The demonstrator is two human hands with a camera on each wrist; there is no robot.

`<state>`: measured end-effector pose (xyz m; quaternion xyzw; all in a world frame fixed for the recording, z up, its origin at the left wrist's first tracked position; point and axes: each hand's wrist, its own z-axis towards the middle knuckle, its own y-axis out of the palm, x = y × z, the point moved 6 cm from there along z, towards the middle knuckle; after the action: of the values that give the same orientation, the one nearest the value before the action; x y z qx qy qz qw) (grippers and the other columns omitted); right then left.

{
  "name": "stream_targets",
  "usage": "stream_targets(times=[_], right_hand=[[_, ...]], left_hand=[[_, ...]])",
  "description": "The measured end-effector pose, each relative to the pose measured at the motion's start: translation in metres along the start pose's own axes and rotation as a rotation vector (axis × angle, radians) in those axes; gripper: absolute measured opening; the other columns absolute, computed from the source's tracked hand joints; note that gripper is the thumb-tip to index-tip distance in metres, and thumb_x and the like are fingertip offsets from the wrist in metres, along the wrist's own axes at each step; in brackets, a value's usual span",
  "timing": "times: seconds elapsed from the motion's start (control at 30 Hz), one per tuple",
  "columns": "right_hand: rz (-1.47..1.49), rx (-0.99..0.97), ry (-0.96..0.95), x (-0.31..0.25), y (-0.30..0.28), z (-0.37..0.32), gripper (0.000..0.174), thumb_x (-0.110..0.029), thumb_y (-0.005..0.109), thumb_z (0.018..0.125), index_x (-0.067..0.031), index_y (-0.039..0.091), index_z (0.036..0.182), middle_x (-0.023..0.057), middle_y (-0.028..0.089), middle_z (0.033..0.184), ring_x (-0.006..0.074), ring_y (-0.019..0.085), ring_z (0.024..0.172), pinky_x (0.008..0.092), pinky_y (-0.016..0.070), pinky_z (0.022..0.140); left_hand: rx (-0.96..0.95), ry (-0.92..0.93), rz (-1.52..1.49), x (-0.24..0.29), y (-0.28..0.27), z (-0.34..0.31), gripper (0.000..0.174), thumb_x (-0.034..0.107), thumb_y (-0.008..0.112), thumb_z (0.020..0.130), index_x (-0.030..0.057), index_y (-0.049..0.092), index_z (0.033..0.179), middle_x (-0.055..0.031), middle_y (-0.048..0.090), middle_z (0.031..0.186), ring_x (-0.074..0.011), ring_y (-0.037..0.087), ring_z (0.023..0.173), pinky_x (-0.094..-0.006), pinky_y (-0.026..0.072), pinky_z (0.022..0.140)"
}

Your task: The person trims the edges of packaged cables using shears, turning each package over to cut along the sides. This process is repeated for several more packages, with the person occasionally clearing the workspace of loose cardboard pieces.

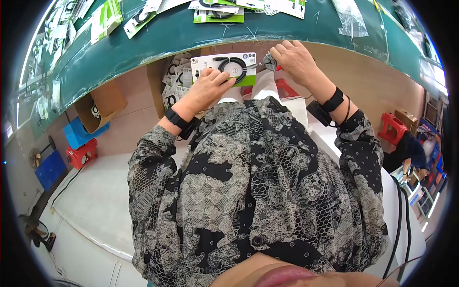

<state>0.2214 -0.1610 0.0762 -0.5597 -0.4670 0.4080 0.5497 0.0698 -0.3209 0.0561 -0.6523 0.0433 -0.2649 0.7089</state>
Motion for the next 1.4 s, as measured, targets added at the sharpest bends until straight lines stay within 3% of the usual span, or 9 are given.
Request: stream_targets(times=[0.07, 0.2, 0.3, 0.43, 0.87, 1.0, 1.13, 1.23, 1.4], right_hand=[[-0.01, -0.031, -0.04, -0.001, 0.005, -0.003, 0.032, -0.01, 0.065, 0.072, -0.0073, 0.056, 0.103, 0.0047, 0.058, 0.089, 0.0211, 0.057, 0.086, 0.0328, 0.0421, 0.073], [0.406, 0.011, 0.199, 0.009, 0.025, -0.015, 0.032, -0.012, 0.066, 0.075, -0.0065, 0.056, 0.104, 0.0083, 0.061, 0.091, 0.0246, 0.061, 0.085, 0.0358, 0.0471, 0.073], [0.963, -0.033, 0.6, 0.018, 0.046, -0.014, 0.035, -0.012, 0.068, 0.075, -0.0048, 0.055, 0.106, 0.0141, 0.063, 0.092, 0.0308, 0.063, 0.084, 0.0382, 0.0504, 0.074], [1.023, 0.303, 0.426, -0.021, 0.038, 0.015, 0.041, -0.009, 0.069, 0.072, -0.0021, 0.053, 0.109, 0.0174, 0.062, 0.093, 0.0344, 0.062, 0.085, 0.0377, 0.0503, 0.076], [0.86, 0.237, 0.26, -0.036, 0.041, 0.039, 0.04, -0.004, 0.067, 0.071, -0.0016, 0.052, 0.108, 0.0199, 0.062, 0.093, 0.0379, 0.061, 0.086, 0.0402, 0.0495, 0.077], [0.941, 0.262, 0.373, -0.027, 0.053, 0.04, 0.036, -0.008, 0.067, 0.072, -0.0005, 0.053, 0.104, 0.0211, 0.062, 0.09, 0.0386, 0.061, 0.083, 0.0405, 0.0493, 0.075], [0.951, 0.157, 0.679, 0.007, 0.095, 0.018, 0.031, -0.015, 0.067, 0.075, -0.0001, 0.055, 0.099, 0.0225, 0.061, 0.085, 0.0371, 0.061, 0.078, 0.0395, 0.049, 0.071], [0.996, -0.087, 0.658, 0.011, 0.137, -0.007, 0.036, -0.024, 0.07, 0.076, -0.0011, 0.055, 0.099, 0.0211, 0.062, 0.084, 0.0375, 0.061, 0.08, 0.0405, 0.0488, 0.073], [1.146, -0.169, 0.865, -0.006, 0.151, -0.045, 0.043, -0.03, 0.07, 0.077, -0.0001, 0.056, 0.105, 0.0173, 0.062, 0.09, 0.0292, 0.061, 0.086, 0.0367, 0.0471, 0.078]], left_hand=[[-0.011, 0.046, -0.001, 0.002, 0.002, 0.0, 0.036, 0.012, 0.063, 0.077, 0.0137, 0.059, 0.113, -0.0041, 0.05, 0.101, -0.0203, 0.05, 0.094, -0.0337, 0.0374, 0.083], [0.081, -0.087, -0.149, -0.005, -0.002, -0.004, 0.037, 0.011, 0.064, 0.077, 0.015, 0.06, 0.114, -0.0043, 0.049, 0.101, -0.0206, 0.051, 0.094, -0.0351, 0.0382, 0.081], [0.079, -0.162, -0.122, -0.006, 0.004, -0.006, 0.038, 0.011, 0.064, 0.077, 0.0153, 0.061, 0.115, -0.0042, 0.049, 0.1, -0.0204, 0.051, 0.094, -0.0357, 0.0387, 0.081], [0.094, -0.157, -0.164, 0.0, 0.002, 0.001, 0.039, 0.012, 0.065, 0.077, 0.0148, 0.061, 0.116, -0.0043, 0.049, 0.1, -0.0205, 0.051, 0.094, -0.036, 0.0391, 0.08], [0.135, -0.186, -0.089, 0.009, 0.006, -0.001, 0.041, 0.011, 0.064, 0.076, 0.0147, 0.061, 0.117, -0.0038, 0.049, 0.1, -0.021, 0.05, 0.093, -0.0362, 0.0388, 0.081], [0.201, -0.251, -0.123, 0.002, 0.013, -0.014, 0.039, 0.012, 0.065, 0.076, 0.014, 0.062, 0.114, -0.0053, 0.05, 0.097, -0.022, 0.051, 0.089, -0.0365, 0.0391, 0.08], [0.134, -0.455, -0.15, -0.024, 0.039, -0.072, 0.037, 0.014, 0.067, 0.075, 0.0127, 0.062, 0.111, -0.0075, 0.051, 0.093, -0.0248, 0.053, 0.086, -0.0378, 0.0414, 0.074], [-0.081, -0.637, -0.158, -0.043, 0.078, -0.147, 0.038, 0.016, 0.07, 0.074, 0.0106, 0.061, 0.111, -0.0101, 0.052, 0.093, -0.0299, 0.055, 0.087, -0.0426, 0.0451, 0.069], [-0.238, -0.955, -0.145, -0.063, 0.102, -0.2, 0.038, 0.019, 0.07, 0.078, 0.0074, 0.06, 0.112, -0.013, 0.055, 0.105, -0.0339, 0.057, 0.097, -0.0453, 0.048, 0.078]])
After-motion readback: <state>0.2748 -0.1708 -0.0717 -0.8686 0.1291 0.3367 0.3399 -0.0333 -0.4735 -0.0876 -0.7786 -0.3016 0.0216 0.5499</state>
